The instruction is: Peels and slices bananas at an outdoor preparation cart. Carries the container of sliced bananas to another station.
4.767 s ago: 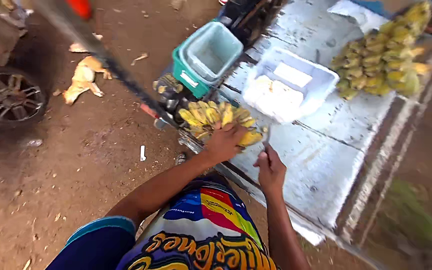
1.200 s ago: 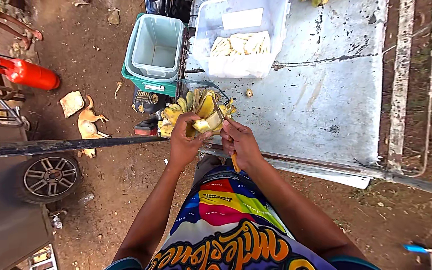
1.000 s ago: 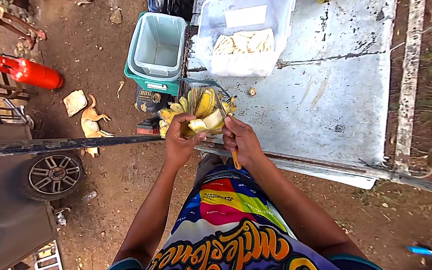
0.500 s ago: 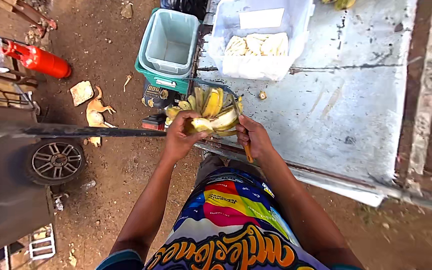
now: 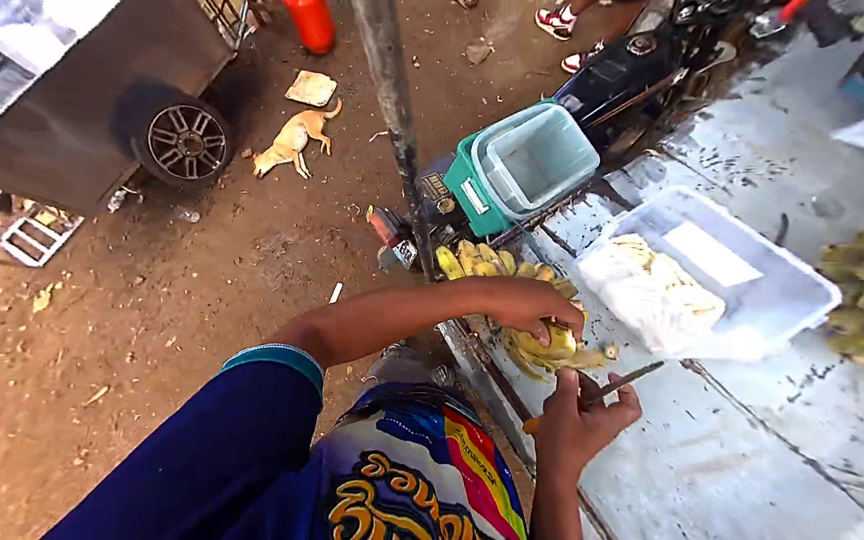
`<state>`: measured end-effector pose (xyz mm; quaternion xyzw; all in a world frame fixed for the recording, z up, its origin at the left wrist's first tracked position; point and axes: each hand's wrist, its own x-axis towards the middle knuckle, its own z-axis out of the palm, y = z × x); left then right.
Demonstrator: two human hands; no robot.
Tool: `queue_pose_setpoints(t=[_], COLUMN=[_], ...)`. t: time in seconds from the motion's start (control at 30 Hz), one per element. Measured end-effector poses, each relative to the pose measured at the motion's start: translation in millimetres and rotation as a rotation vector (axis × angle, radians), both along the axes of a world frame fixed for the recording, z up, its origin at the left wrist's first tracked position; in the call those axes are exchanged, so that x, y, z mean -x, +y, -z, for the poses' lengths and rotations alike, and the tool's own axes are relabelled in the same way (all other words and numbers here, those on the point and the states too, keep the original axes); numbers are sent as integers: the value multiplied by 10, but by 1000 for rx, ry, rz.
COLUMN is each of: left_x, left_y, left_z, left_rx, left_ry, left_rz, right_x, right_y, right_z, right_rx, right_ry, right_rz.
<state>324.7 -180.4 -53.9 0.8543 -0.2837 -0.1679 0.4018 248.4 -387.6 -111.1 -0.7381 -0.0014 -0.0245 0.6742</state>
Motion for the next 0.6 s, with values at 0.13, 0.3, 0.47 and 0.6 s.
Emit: queue_pose_setpoints(t=[0.13,0.3,0.47,0.6], left_x=[-42,-65,-96,-92], left_y=[-71,-123,-165,-197], left_z=[69,37,62,83], left_rx=[-103,-144,-171,-183], left_ry=[-35,-45,-54,-71], left_rz=[-5,16,24,13], right_x=[-38,-26,-42,-85], right_y=[-41,-16,-5,4], right_z=[105,117,34,14], right_rx=[52,-32,-70,-65], right_ry=[37,184,276,325], right_rz=[-173,-210,-182,-158])
